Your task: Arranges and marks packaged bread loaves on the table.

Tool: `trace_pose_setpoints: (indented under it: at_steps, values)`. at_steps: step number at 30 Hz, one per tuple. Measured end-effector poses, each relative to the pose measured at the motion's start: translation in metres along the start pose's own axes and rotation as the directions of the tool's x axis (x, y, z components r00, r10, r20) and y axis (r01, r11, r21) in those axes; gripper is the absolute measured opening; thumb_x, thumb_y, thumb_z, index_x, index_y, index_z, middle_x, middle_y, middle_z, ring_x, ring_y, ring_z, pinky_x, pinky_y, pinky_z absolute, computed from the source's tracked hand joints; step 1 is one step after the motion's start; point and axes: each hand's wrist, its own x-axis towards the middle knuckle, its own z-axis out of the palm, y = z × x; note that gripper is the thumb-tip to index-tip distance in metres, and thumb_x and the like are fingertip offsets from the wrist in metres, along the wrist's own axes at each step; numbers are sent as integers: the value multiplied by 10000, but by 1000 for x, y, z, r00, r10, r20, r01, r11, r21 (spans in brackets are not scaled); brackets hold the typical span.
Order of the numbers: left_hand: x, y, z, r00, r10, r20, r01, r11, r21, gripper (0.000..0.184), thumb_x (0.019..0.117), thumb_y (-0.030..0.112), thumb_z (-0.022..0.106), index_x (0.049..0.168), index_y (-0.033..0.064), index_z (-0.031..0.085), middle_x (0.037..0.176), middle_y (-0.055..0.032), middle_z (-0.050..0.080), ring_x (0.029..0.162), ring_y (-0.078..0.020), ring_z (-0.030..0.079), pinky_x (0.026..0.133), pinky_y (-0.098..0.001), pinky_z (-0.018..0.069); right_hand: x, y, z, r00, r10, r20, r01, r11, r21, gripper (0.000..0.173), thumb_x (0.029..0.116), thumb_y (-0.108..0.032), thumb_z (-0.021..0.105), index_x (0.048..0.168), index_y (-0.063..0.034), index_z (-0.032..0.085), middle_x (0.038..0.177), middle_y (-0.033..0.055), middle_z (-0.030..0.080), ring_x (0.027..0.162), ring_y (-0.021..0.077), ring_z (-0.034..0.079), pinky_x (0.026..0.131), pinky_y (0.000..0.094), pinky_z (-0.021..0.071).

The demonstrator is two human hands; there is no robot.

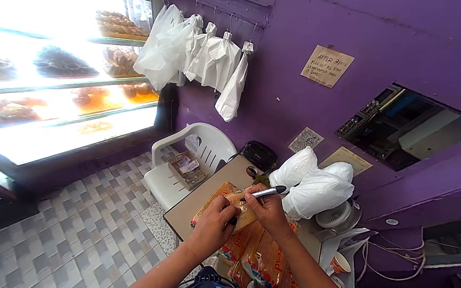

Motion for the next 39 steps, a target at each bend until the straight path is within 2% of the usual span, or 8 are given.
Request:
trace_pose_setpoints:
  at_steps: [20, 22, 24, 27, 29, 32, 35, 39]
  values:
    - [-3, 0, -1, 1000, 6, 20, -6, 1000, -7, 191, 926, 134, 606, 1047, 104, 750, 906, -110, 633, 826, -217, 650, 743, -335, 569, -5, -6, 2, 1000, -3, -9, 3, 1000, -8, 136, 943, -192, 640, 914, -73, 698, 802, -35, 676, 645, -23, 589, 594, 139, 505]
    - [-3, 0, -1, 1000, 4, 12, -3, 1000, -14, 201, 932, 150, 610, 1072, 101, 746, 910, -109, 635, 819, -209, 650, 737, -326, 570, -6, -8, -1, 999, 19, -42, -16, 997, 71, 113, 952, -188, 644, 918, -96, 698, 803, -46, 675, 658, -12, 598, 610, 154, 516]
    - [-4, 2, -3, 1000, -14, 3, 14, 999, -36, 228, 940, 166, 630, 1116, 47, 715, 941, -140, 647, 816, -234, 661, 744, -359, 583, -8, -9, -5, 985, 94, -147, -61, 975, 216, 84, 970, -194, 645, 936, -141, 701, 821, -68, 670, 702, 5, 609, 658, 186, 534]
    - [-6, 9, -9, 992, -125, 11, 125, 992, -16, 220, 955, 199, 645, 1048, 1, 663, 985, -160, 643, 841, -249, 673, 769, -379, 591, -8, -10, -13, 913, 328, -244, -215, 893, 396, 136, 1033, -176, 567, 1091, -96, 661, 946, 11, 722, 867, 117, 711, 823, 299, 603]
    - [-4, 17, -16, 966, -252, 64, 251, 968, 28, 235, 981, 206, 630, 1029, -24, 650, 1000, -185, 613, 848, -286, 663, 775, -414, 586, -6, -13, -16, 826, 537, -174, -405, 778, 480, 218, 1081, -179, 496, 1216, -46, 602, 1055, 107, 750, 961, 193, 743, 875, 337, 603]
    - [7, 25, -25, 893, -418, 165, 418, 908, 39, 278, 1021, 236, 604, 1081, -34, 632, 1072, -218, 579, 920, -316, 646, 834, -443, 562, -1, -18, -12, 682, 727, -81, -594, 615, 519, 236, 1087, -219, 489, 1218, -58, 602, 1023, 101, 707, 875, 184, 704, 776, 341, 583]
    - [34, 25, -28, 827, -505, 247, 517, 856, 16, 274, 1022, 217, 622, 1139, -30, 616, 1227, -269, 530, 1041, -359, 625, 899, -479, 542, 3, -23, -10, 639, 761, -110, -603, 585, 543, 299, 1102, -285, 446, 1287, -85, 569, 1035, 96, 697, 847, 167, 691, 731, 338, 568]
    - [82, 25, -28, 875, -377, 304, 384, 923, 38, 252, 1028, 168, 613, 1174, -37, 600, 1266, -275, 517, 1063, -372, 622, 904, -496, 542, 11, -23, -16, 589, 769, -246, -477, 578, 662, 343, 1121, -359, 350, 1327, -127, 497, 1030, 83, 703, 829, 166, 710, 703, 326, 580]
